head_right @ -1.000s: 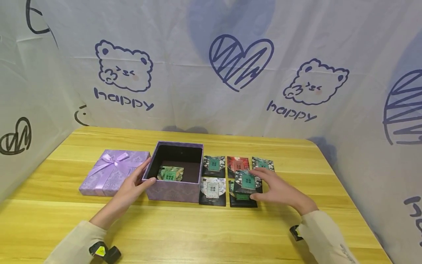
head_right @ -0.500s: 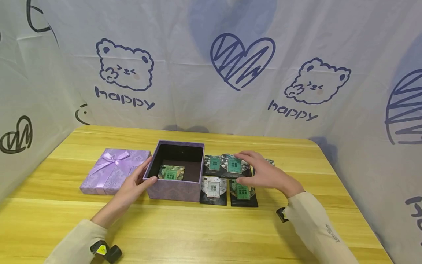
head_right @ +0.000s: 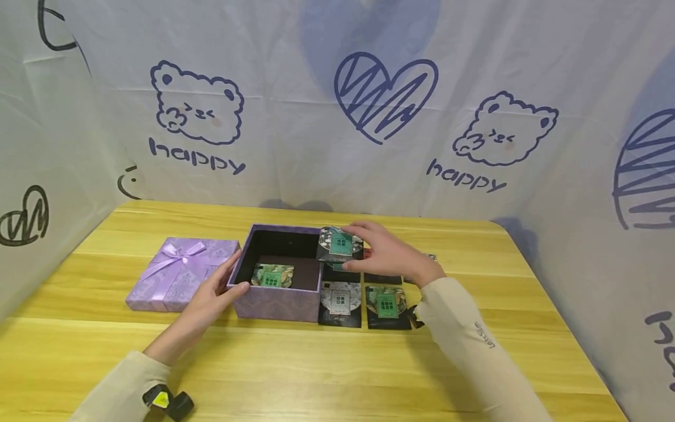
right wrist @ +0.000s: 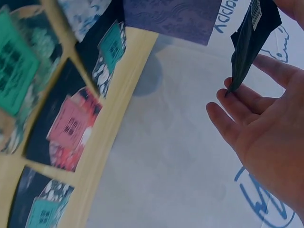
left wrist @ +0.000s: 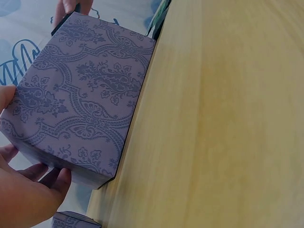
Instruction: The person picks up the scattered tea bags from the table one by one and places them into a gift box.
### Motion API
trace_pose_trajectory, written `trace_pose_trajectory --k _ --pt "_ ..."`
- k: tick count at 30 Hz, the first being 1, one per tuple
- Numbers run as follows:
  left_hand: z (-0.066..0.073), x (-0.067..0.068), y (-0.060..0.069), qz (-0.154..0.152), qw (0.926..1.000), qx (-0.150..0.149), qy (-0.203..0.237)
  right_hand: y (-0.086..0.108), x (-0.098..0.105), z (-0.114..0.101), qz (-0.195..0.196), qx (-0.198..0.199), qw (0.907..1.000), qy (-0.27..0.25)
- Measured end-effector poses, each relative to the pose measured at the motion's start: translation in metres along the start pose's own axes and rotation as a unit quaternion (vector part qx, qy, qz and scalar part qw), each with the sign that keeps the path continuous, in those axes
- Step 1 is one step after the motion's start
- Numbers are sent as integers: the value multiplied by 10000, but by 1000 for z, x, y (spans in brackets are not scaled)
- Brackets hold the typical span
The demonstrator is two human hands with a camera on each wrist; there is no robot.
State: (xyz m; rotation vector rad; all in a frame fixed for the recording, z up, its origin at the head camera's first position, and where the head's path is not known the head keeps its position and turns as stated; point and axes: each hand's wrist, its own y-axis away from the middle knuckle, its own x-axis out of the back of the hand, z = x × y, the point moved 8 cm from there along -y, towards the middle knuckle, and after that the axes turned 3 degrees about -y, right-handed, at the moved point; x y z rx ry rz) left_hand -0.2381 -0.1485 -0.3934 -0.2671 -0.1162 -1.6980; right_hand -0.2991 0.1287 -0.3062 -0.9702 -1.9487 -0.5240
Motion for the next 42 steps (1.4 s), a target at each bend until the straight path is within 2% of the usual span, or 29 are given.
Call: trace_pose_trajectory --k 14,25,33,42 --pt "1 0 0 2 10000 3 32 -22 -8 -27 -346 132 9992 -133" --pt "1 0 0 23 10000 -13 57 -42 -20 -44 -569 384 9976 -30" --pt "1 -1 -1 -23 10000 -44 63 -49 -35 -47 -960 16 9938 -553" --pt "0 -1 0 -46 9999 7 91 -62 -47 -55 -1073 323 9937 -55"
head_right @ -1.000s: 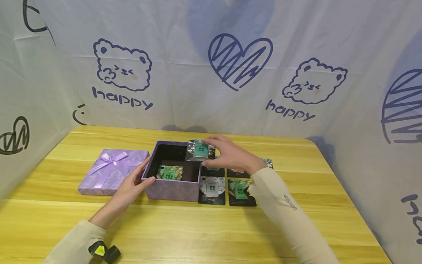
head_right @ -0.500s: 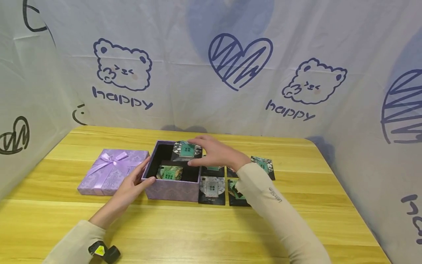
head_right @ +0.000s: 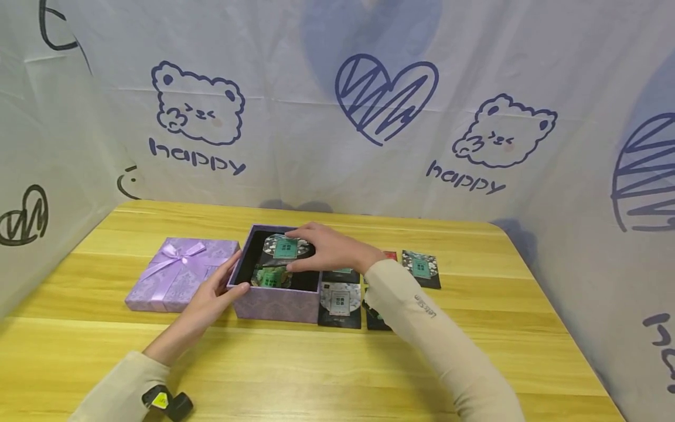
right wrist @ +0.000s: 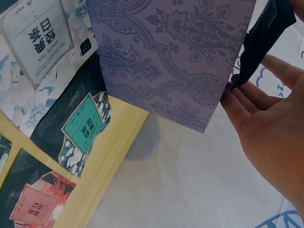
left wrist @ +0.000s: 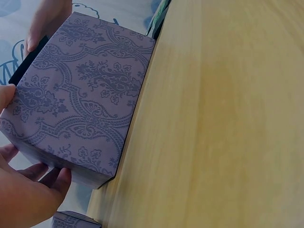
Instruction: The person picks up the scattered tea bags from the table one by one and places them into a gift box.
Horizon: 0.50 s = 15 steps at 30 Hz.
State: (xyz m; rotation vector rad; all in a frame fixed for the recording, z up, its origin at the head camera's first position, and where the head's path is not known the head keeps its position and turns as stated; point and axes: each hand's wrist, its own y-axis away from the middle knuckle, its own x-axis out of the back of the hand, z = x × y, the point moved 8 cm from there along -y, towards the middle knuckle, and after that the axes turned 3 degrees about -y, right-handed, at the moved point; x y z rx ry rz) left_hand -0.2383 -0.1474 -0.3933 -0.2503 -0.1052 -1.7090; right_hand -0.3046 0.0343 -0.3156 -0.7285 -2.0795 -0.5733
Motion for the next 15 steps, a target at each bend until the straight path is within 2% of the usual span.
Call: trace_pose_trajectory --k 15 --pt "0 1 0 6 10000 -34 32 -20 -7 -1 -66 -27 9998 -184"
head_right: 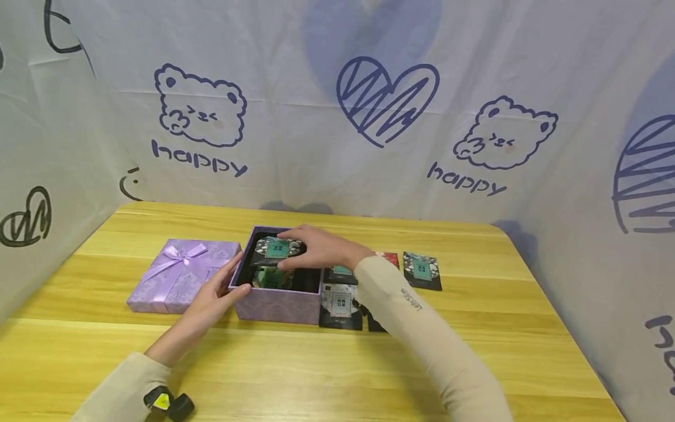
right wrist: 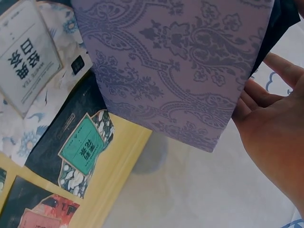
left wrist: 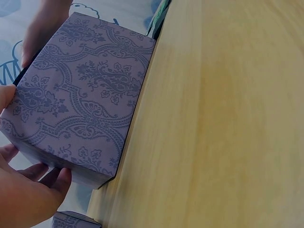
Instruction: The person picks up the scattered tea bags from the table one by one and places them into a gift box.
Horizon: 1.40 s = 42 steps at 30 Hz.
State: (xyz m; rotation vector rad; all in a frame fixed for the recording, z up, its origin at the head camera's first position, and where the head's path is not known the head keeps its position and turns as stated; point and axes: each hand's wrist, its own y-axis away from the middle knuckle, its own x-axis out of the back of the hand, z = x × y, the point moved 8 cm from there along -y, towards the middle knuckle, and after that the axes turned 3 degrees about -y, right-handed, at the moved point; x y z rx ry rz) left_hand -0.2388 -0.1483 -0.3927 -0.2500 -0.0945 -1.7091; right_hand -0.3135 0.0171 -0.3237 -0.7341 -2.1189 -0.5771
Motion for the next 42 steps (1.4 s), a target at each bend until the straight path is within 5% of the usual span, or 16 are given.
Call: trace_pose_trajectory --k 42 --pt "2 0 2 -32 9999 -122 -83 -19 -24 -7 -292 258 9951 914"
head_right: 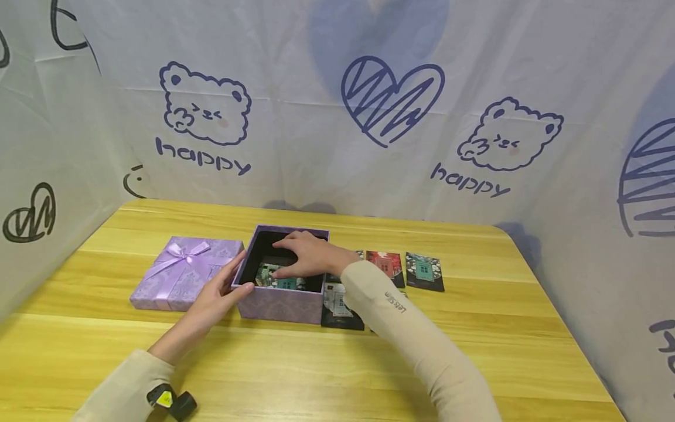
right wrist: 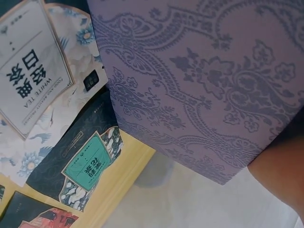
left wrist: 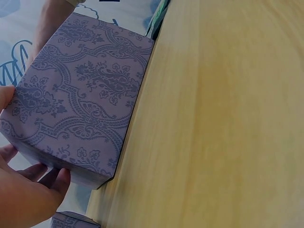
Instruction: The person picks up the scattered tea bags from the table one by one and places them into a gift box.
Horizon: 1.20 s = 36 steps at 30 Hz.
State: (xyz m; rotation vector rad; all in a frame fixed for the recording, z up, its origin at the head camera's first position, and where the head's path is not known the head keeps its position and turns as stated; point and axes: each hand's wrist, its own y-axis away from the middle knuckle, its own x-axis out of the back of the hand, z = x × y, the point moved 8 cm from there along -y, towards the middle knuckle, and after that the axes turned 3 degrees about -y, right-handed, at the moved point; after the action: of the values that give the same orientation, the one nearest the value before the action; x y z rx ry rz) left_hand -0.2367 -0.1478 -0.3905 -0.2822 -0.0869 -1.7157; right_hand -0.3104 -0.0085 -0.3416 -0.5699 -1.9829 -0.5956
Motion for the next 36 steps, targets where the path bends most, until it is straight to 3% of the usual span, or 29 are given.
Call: trace_pose_trajectory --k 10,22,36 --pt "-1 -1 -1 21 10000 -62 48 8 5 4 539 51 9975 -447" --pt "-1 -1 -1 97 9999 22 61 36 17 13 1280 449 9796 -1481" --pt "-1 0 -1 127 9999 91 7 74 36 49 1656 -1 9715 -1694"
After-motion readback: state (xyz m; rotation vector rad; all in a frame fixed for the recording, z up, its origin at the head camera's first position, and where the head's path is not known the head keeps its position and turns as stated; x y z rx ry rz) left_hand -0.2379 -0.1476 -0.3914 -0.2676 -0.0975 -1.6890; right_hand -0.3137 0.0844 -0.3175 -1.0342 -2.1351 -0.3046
